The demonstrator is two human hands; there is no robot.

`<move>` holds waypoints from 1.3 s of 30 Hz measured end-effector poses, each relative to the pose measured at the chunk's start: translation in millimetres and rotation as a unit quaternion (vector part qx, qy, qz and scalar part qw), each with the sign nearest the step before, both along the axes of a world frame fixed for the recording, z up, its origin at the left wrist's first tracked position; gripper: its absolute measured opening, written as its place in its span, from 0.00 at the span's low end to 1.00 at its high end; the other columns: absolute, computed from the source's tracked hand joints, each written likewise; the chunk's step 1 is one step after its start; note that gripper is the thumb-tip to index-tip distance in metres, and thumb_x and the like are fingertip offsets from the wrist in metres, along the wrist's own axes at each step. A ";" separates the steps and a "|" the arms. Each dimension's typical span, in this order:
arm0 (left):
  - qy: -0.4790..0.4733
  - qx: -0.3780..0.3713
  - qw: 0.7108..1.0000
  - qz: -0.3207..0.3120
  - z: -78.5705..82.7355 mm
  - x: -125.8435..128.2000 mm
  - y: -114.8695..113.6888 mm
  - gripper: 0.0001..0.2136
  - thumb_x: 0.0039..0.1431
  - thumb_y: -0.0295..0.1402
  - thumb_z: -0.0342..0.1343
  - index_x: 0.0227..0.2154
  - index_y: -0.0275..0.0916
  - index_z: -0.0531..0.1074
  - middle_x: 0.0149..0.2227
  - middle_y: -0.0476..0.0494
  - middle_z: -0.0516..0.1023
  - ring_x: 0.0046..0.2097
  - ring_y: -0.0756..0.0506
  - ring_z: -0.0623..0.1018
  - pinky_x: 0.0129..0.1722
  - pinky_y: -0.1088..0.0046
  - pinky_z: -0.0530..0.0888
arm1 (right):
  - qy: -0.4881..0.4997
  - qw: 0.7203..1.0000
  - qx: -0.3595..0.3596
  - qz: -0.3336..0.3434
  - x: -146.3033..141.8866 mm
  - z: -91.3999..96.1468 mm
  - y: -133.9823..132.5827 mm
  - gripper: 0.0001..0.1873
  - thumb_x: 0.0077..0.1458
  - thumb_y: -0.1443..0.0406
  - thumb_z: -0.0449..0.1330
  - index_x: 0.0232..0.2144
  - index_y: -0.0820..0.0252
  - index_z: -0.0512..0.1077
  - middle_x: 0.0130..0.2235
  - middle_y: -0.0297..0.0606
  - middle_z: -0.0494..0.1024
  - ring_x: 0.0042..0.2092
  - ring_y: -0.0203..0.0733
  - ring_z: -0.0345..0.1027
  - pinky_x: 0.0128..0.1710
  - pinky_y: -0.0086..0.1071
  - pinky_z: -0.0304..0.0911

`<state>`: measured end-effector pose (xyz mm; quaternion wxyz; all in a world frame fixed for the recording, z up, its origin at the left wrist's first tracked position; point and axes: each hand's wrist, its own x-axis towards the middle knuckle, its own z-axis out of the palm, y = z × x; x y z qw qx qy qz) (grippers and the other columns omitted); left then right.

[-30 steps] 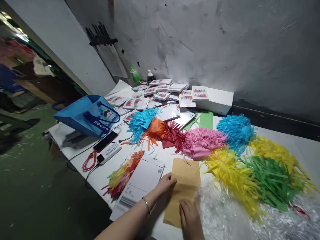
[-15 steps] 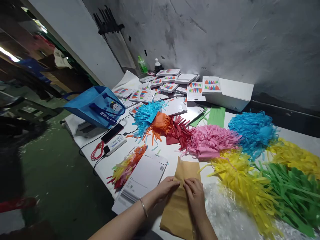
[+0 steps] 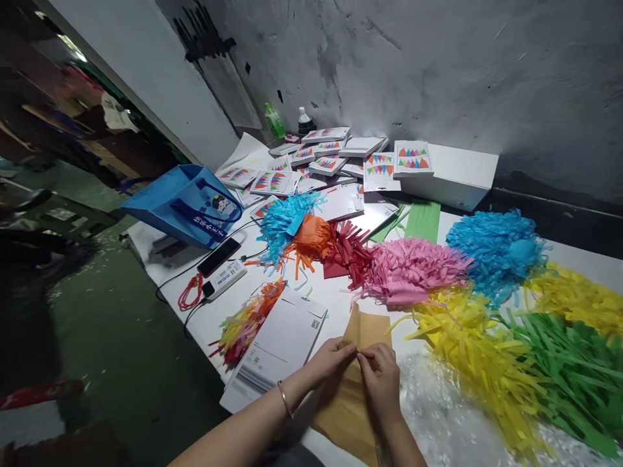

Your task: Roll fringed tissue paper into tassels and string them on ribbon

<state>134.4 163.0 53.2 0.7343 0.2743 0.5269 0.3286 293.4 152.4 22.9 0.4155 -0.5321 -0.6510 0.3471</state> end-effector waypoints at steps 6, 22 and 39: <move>0.009 -0.001 1.000 -0.002 -2.3 2.8 -1.2 0.26 0.45 0.57 0.64 0.26 0.34 0.73 0.26 0.49 0.74 0.31 0.46 0.71 0.33 0.72 0.66 | -0.001 1.000 -0.004 0.000 2.0 1.6 -3.2 0.09 0.61 0.64 0.59 0.27 0.56 0.71 0.30 0.33 0.73 0.35 0.41 0.66 0.38 0.35 0.61; 0.014 -0.040 0.999 -0.004 -5.6 -1.3 2.6 0.27 0.44 0.58 0.63 0.27 0.35 0.74 0.26 0.47 0.76 0.30 0.45 0.73 0.34 0.69 0.67 | -0.083 0.987 0.116 0.069 9.3 -0.8 9.5 0.07 0.62 0.68 0.56 0.35 0.56 0.73 0.31 0.36 0.73 0.37 0.42 0.65 0.42 0.39 0.62; 0.098 0.030 0.994 -0.040 -13.1 0.7 5.9 0.32 0.49 0.62 0.56 0.34 0.32 0.76 0.30 0.42 0.79 0.34 0.40 0.77 0.35 0.67 0.71 | -0.004 0.998 0.052 0.029 12.7 4.3 -12.8 0.03 0.59 0.68 0.58 0.34 0.55 0.71 0.34 0.36 0.73 0.38 0.42 0.65 0.44 0.40 0.60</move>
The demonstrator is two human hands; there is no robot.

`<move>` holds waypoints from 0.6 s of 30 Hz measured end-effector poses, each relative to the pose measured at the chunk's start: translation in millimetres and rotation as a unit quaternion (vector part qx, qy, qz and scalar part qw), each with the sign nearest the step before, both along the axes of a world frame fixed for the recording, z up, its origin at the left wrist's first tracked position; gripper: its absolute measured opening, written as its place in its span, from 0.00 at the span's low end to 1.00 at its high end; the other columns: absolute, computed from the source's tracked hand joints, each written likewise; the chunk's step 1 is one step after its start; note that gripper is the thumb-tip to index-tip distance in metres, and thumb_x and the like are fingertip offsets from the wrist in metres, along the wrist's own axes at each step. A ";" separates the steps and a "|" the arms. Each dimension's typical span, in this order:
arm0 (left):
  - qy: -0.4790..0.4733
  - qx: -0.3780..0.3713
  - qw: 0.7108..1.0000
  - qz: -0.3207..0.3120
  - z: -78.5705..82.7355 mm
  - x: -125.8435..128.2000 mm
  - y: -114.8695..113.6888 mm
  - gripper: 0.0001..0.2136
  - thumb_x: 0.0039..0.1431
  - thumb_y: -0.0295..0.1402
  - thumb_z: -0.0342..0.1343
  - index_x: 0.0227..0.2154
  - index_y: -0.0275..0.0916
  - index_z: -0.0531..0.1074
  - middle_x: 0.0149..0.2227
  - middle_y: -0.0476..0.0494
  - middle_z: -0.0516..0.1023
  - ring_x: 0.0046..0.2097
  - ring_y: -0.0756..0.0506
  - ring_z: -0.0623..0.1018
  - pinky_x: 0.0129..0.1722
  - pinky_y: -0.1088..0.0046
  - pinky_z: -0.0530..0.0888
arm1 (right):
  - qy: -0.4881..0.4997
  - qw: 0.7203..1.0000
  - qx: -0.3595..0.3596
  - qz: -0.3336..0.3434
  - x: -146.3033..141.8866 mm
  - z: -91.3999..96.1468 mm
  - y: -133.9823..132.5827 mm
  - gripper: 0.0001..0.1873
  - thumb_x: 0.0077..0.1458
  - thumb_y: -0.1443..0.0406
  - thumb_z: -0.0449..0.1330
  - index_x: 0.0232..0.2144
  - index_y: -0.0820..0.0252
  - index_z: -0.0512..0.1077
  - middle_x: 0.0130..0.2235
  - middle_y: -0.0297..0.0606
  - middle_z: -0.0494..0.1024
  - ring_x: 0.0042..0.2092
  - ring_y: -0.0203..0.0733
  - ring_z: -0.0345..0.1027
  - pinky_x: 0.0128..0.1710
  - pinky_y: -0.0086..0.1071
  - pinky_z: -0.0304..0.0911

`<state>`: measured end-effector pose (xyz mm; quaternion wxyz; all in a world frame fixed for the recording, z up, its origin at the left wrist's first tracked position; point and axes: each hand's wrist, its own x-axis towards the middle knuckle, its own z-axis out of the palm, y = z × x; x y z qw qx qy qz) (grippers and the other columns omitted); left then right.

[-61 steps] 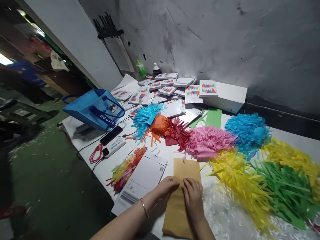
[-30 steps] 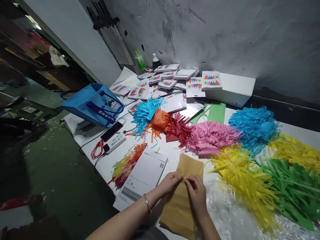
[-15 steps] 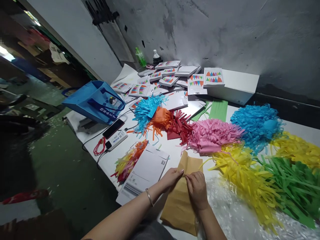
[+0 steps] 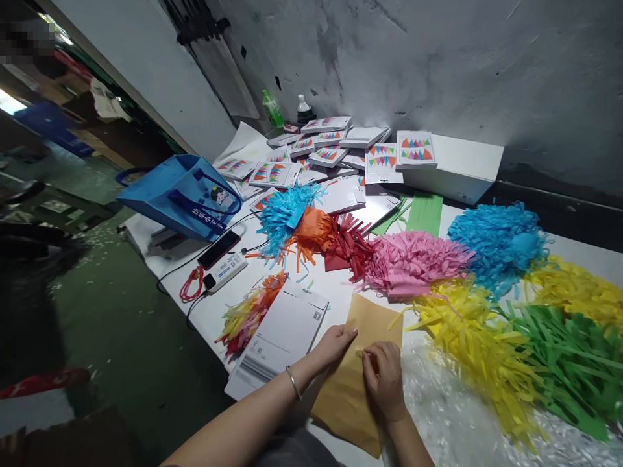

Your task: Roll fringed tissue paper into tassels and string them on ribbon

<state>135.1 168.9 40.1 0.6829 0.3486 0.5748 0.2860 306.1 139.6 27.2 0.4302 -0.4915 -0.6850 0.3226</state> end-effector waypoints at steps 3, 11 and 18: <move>0.043 0.038 0.998 -0.005 -3.6 0.7 2.8 0.32 0.52 0.62 0.52 0.37 0.32 0.75 0.33 0.37 0.81 0.38 0.37 0.78 0.37 0.63 0.74 | 0.062 0.995 -0.069 -0.031 2.1 9.3 -3.8 0.04 0.61 0.65 0.56 0.33 0.56 0.69 0.34 0.37 0.72 0.39 0.42 0.66 0.41 0.37 0.62; 0.288 0.218 0.932 0.033 18.7 -49.6 -3.1 0.22 0.60 0.41 0.53 0.55 0.37 0.64 0.59 0.31 0.64 0.61 0.35 0.64 0.60 0.52 0.62 | 0.196 0.948 -0.245 -0.054 6.2 20.8 1.8 0.11 0.58 0.55 0.58 0.33 0.57 0.70 0.29 0.33 0.71 0.32 0.39 0.67 0.34 0.32 0.66; 0.428 0.245 0.867 -0.077 48.3 -160.1 52.0 0.13 0.56 0.32 0.61 0.44 0.37 0.73 0.55 0.32 0.70 0.62 0.30 0.60 0.62 0.43 0.54 | 0.217 0.930 -0.297 0.023 -48.7 26.1 21.8 0.17 0.51 0.50 0.63 0.29 0.58 0.71 0.27 0.32 0.71 0.30 0.37 0.65 0.31 0.31 0.63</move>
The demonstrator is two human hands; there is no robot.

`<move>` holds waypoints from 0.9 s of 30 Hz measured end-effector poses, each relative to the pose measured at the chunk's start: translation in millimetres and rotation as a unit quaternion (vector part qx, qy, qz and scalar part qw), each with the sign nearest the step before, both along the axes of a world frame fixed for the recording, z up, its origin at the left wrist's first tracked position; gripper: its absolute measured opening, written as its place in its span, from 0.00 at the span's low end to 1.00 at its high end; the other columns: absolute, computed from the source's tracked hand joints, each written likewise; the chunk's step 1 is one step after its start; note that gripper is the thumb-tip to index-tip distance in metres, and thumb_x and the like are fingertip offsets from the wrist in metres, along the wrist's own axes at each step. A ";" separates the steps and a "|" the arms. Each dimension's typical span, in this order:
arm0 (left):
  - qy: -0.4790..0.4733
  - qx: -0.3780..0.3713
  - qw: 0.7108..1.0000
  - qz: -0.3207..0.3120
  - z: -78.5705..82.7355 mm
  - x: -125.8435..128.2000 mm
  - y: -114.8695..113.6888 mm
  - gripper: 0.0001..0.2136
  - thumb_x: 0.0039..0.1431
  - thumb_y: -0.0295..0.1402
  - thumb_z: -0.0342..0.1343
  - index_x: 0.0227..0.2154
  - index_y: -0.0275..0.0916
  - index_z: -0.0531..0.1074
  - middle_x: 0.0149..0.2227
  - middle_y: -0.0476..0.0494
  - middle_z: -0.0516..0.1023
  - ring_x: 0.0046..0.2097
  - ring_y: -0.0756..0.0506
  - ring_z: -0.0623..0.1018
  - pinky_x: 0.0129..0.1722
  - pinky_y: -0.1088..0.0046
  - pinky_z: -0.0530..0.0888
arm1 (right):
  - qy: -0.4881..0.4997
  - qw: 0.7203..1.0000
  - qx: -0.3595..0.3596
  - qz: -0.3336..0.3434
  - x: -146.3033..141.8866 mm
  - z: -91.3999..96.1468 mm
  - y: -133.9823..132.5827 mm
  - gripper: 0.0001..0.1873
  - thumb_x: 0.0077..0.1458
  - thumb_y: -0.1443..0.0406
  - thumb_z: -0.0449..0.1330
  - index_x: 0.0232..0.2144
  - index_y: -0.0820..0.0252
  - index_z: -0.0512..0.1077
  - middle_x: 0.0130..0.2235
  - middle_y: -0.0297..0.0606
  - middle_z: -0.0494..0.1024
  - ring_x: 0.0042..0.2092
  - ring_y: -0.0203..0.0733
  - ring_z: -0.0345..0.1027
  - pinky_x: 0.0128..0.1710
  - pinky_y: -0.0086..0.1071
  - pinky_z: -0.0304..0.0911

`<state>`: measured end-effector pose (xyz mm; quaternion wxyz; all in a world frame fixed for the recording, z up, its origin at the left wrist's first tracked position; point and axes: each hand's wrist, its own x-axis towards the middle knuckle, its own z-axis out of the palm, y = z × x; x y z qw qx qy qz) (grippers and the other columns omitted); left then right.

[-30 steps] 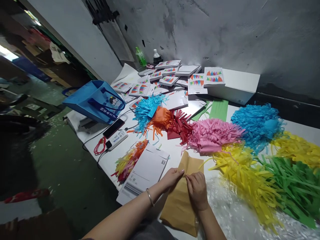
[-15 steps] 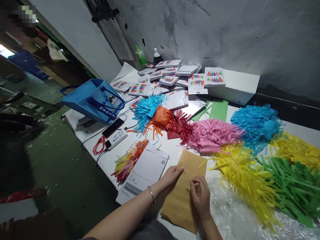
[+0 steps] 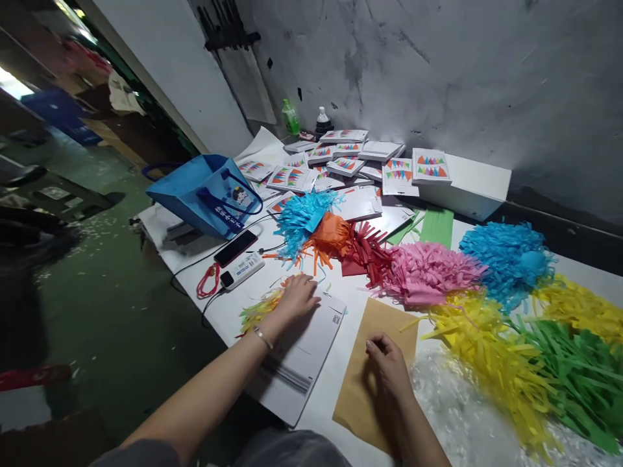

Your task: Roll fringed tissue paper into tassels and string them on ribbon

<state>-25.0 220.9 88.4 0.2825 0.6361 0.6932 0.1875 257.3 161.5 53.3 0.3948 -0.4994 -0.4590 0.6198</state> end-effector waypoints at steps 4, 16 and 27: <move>0.018 -0.090 0.991 -0.101 0.5 -8.3 27.3 0.11 0.62 0.37 0.59 0.43 0.36 0.73 0.49 0.40 0.75 0.50 0.40 0.74 0.52 0.53 0.70 | -0.004 0.999 0.016 0.046 -46.6 1.7 23.2 0.18 0.52 0.51 0.64 0.29 0.60 0.71 0.26 0.29 0.70 0.29 0.34 0.64 0.32 0.31 0.62; -0.157 -0.144 0.974 -0.077 7.0 -7.6 10.6 0.19 0.49 0.31 0.60 0.47 0.39 0.73 0.37 0.49 0.76 0.41 0.43 0.75 0.40 0.70 0.71 | -0.034 0.986 -0.074 0.144 -80.7 3.5 37.1 0.19 0.54 0.50 0.61 0.30 0.59 0.66 0.16 0.18 0.58 0.15 0.26 0.48 0.16 0.23 0.43; -0.238 -0.157 0.958 -0.020 4.6 9.1 4.2 0.24 0.45 0.32 0.59 0.48 0.37 0.72 0.42 0.45 0.77 0.46 0.40 0.74 0.44 0.69 0.70 | -0.079 0.987 -0.085 0.110 -78.4 7.2 35.3 0.18 0.54 0.49 0.57 0.30 0.57 0.64 0.14 0.20 0.61 0.15 0.29 0.50 0.16 0.24 0.43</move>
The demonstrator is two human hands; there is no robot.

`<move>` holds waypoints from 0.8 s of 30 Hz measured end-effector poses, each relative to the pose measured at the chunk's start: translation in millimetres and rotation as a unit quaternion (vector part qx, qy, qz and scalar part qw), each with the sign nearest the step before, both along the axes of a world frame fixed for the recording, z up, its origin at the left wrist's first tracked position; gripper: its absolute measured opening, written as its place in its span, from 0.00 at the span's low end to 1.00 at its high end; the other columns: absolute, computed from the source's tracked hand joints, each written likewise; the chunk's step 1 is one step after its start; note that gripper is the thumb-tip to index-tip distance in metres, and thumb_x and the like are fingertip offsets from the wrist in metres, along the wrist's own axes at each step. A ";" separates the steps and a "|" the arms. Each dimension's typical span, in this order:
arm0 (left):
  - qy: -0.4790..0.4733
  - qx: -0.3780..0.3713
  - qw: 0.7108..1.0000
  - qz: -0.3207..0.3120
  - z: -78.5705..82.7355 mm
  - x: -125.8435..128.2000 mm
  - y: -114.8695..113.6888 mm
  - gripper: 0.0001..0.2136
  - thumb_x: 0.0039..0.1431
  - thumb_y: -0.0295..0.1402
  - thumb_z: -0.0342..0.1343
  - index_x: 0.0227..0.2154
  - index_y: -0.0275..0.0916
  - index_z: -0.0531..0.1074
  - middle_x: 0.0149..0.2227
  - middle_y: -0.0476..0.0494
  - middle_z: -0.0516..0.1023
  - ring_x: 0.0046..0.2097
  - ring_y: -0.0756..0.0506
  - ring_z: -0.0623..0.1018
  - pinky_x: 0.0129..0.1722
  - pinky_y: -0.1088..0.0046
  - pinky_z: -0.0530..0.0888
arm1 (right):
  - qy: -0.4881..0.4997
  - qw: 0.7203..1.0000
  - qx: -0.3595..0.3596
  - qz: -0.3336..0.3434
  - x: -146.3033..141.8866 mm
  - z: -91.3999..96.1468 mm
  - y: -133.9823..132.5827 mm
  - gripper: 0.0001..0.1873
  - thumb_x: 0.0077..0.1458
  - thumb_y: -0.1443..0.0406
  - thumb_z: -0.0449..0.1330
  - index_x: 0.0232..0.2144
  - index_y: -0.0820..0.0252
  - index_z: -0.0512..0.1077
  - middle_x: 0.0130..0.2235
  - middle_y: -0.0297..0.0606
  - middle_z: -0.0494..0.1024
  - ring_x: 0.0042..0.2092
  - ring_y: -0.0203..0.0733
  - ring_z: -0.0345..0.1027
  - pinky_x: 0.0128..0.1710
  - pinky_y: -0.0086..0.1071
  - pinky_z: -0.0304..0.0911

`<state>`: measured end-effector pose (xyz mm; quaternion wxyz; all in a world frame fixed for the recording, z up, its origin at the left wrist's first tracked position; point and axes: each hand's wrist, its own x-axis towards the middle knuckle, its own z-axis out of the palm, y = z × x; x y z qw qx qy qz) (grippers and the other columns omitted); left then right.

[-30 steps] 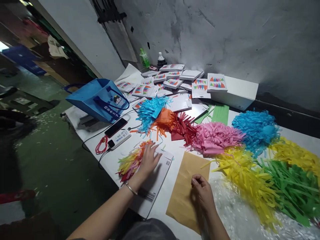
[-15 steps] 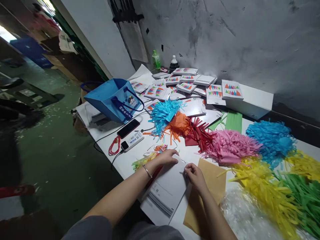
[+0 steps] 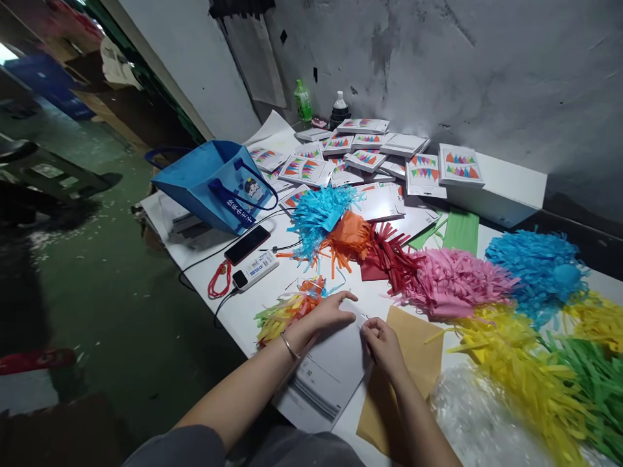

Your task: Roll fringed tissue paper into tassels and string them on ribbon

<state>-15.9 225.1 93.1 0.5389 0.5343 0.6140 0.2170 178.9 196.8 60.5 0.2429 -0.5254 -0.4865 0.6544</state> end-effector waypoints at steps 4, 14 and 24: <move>-0.005 -0.017 1.000 -0.013 -1.3 2.5 1.6 0.22 0.41 0.34 0.64 0.43 0.37 0.75 0.38 0.47 0.78 0.41 0.41 0.76 0.39 0.70 0.71 | -0.037 0.999 0.035 -0.004 -0.6 -3.2 -2.1 0.18 0.55 0.48 0.55 0.29 0.56 0.65 0.14 0.21 0.60 0.16 0.31 0.51 0.17 0.25 0.45; -0.016 -0.034 0.999 0.000 -7.5 13.9 1.2 0.17 0.38 0.29 0.62 0.36 0.35 0.77 0.28 0.49 0.77 0.31 0.46 0.74 0.29 0.75 0.67 | -0.235 0.948 0.183 -0.115 5.1 0.1 -9.4 0.27 0.51 0.48 0.60 0.45 0.61 0.70 0.36 0.46 0.76 0.40 0.55 0.69 0.40 0.42 0.59; -0.066 -0.040 0.997 0.019 0.3 8.3 -2.6 0.14 0.37 0.31 0.65 0.31 0.35 0.76 0.26 0.52 0.75 0.30 0.47 0.73 0.30 0.74 0.67 | -0.077 0.980 0.181 -0.028 9.4 -12.1 -0.4 0.19 0.58 0.51 0.56 0.38 0.58 0.77 0.36 0.40 0.81 0.38 0.46 0.73 0.40 0.35 0.66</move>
